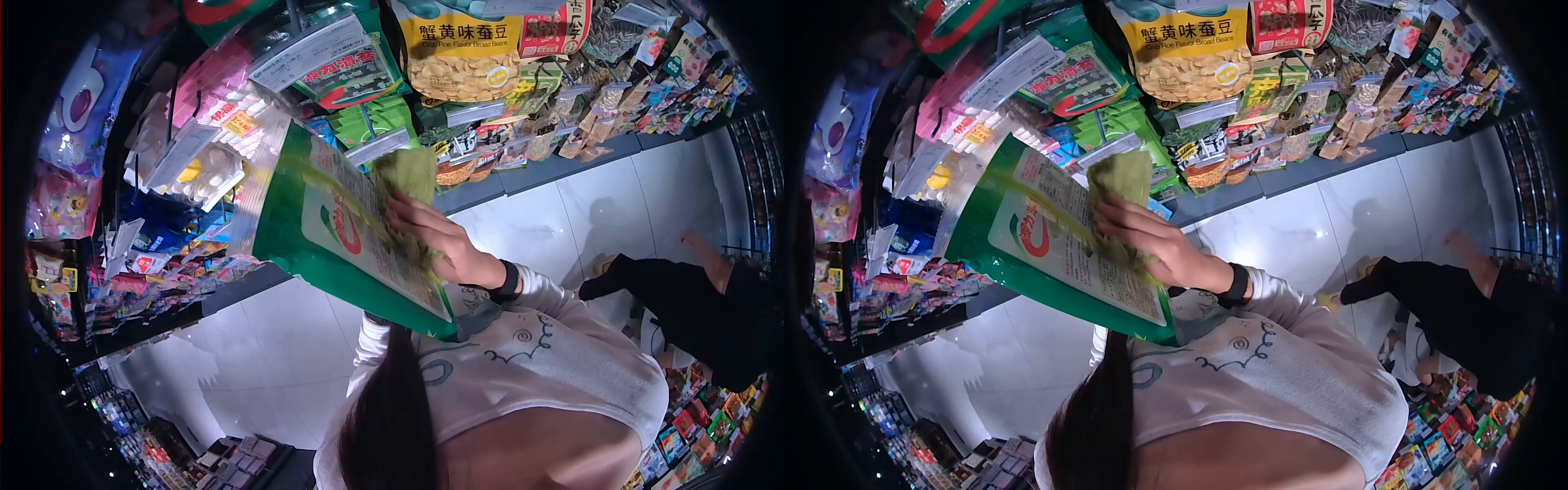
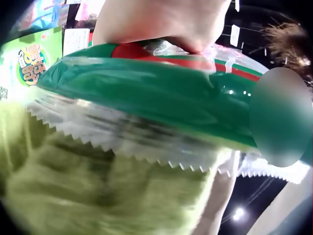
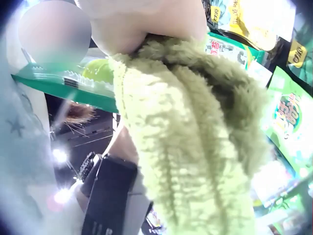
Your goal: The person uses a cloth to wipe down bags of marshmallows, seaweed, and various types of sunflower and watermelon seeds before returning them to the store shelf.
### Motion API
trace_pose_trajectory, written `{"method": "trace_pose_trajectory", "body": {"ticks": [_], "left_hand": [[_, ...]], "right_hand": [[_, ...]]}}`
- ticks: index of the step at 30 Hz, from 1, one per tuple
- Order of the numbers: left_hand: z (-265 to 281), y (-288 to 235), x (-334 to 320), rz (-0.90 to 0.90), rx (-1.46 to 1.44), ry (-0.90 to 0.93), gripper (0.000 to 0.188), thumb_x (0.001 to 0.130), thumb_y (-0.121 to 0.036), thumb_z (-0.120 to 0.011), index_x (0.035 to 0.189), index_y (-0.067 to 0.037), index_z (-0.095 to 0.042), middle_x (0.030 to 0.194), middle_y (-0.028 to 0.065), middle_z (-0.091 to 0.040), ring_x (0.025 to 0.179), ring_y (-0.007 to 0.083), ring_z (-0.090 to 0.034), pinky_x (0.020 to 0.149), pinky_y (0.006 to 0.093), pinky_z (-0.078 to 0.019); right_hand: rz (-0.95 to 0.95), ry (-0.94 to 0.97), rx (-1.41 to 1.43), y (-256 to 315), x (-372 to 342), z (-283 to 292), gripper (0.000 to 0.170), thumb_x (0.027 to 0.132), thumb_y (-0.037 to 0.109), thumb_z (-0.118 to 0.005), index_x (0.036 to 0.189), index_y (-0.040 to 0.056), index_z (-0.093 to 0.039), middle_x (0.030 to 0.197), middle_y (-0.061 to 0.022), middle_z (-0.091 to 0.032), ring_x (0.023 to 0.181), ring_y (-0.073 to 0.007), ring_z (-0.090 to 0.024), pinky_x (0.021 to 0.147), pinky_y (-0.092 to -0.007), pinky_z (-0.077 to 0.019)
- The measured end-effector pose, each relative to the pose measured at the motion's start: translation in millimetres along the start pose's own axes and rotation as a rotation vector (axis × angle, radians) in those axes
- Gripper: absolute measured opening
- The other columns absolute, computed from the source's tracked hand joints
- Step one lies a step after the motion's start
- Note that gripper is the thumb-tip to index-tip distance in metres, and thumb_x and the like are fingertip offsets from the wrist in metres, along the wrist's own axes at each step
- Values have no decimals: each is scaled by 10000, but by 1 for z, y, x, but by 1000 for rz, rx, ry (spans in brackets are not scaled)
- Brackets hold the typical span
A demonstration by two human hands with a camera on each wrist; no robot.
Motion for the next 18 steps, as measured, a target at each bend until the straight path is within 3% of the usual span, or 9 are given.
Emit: {"method": "trace_pose_trajectory", "body": {"ticks": [1, 2, 5, 8, 9, 11, 14, 18], "left_hand": [[-1, -1, 1, -3, -7, -12, 266, 933, -267, -465, 995, -8, -466, 851, 29, -533, 740, 102, -527, 581, 242, -446], [-1, -3, 4, -8, -16, -27, 269, 932, -268, -466, 999, -8, -466, 854, 30, -533, 742, 103, -528, 583, 243, -446], [-3, -12, 11, -30, -78, -101, 275, 931, -272, -467, 1010, -9, -464, 862, 34, -534, 748, 106, -531, 588, 245, -448], [3, -17, 14, -37, -160, -196, 282, 929, -276, -468, 1021, -9, -461, 869, 37, -534, 755, 110, -533, 594, 247, -450], [9, -20, 13, -28, -219, -237, 284, 929, -277, -468, 1025, -9, -461, 872, 38, -535, 757, 111, -534, 596, 248, -450], [16, -23, 13, -21, -315, -311, 289, 928, -279, -469, 1032, -10, -459, 877, 41, -535, 762, 113, -536, 599, 250, -451], [22, -28, 6, -23, -403, -392, 297, 927, -283, -470, 1043, -10, -457, 885, 44, -536, 768, 116, -539, 605, 252, -453], [26, -35, -2, -51, -497, -502, 308, 925, -288, -472, 1057, -10, -454, 895, 49, -537, 777, 121, -542, 612, 255, -455]], "right_hand": [[-31, -18, -25, -3, 1, 1, 471, 720, -49, -430, 1186, -110, -465, 1314, -277, -379, 1272, -411, -309, 1029, -443, -274], [-136, -107, 23, -8, 2, -1, 541, 655, -56, -402, 1189, -67, -485, 1329, -216, -391, 1308, -356, -268, 1045, -433, -261], [-197, -193, 293, 5, 19, 5, 476, 713, -39, -449, 1187, -61, -493, 1329, -204, -397, 1295, -347, -296, 1052, -434, -250], [316, -154, 109, 43, 36, 11, 362, 802, 52, -552, 1147, -53, -525, 1283, -242, -435, 1220, -373, -403, 996, -441, -338], [356, 54, 13, 61, 37, 14, 317, 808, 85, -604, 1101, -29, -566, 1249, -206, -482, 1167, -357, -466, 946, -436, -406], [507, 130, -61, 84, 41, 8, 326, 781, 26, -597, 1103, -17, -576, 1239, -179, -499, 1152, -360, -480, 919, -443, -436], [398, 128, -74, 75, 49, 8, 374, 744, 9, -603, 1116, -16, -571, 1246, -177, -493, 1162, -364, -469, 929, -442, -429], [58, 47, -312, 40, 48, 16, 421, 718, -25, -523, 1138, -51, -535, 1283, -191, -442, 1213, -352, -412, 974, -432, -379]]}}
Point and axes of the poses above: each hand's wrist, its own x-axis towards the middle knuckle, its own z-axis out of the back of the hand, y = z × x, the point moved 5 cm from there along x, towards the middle knuckle
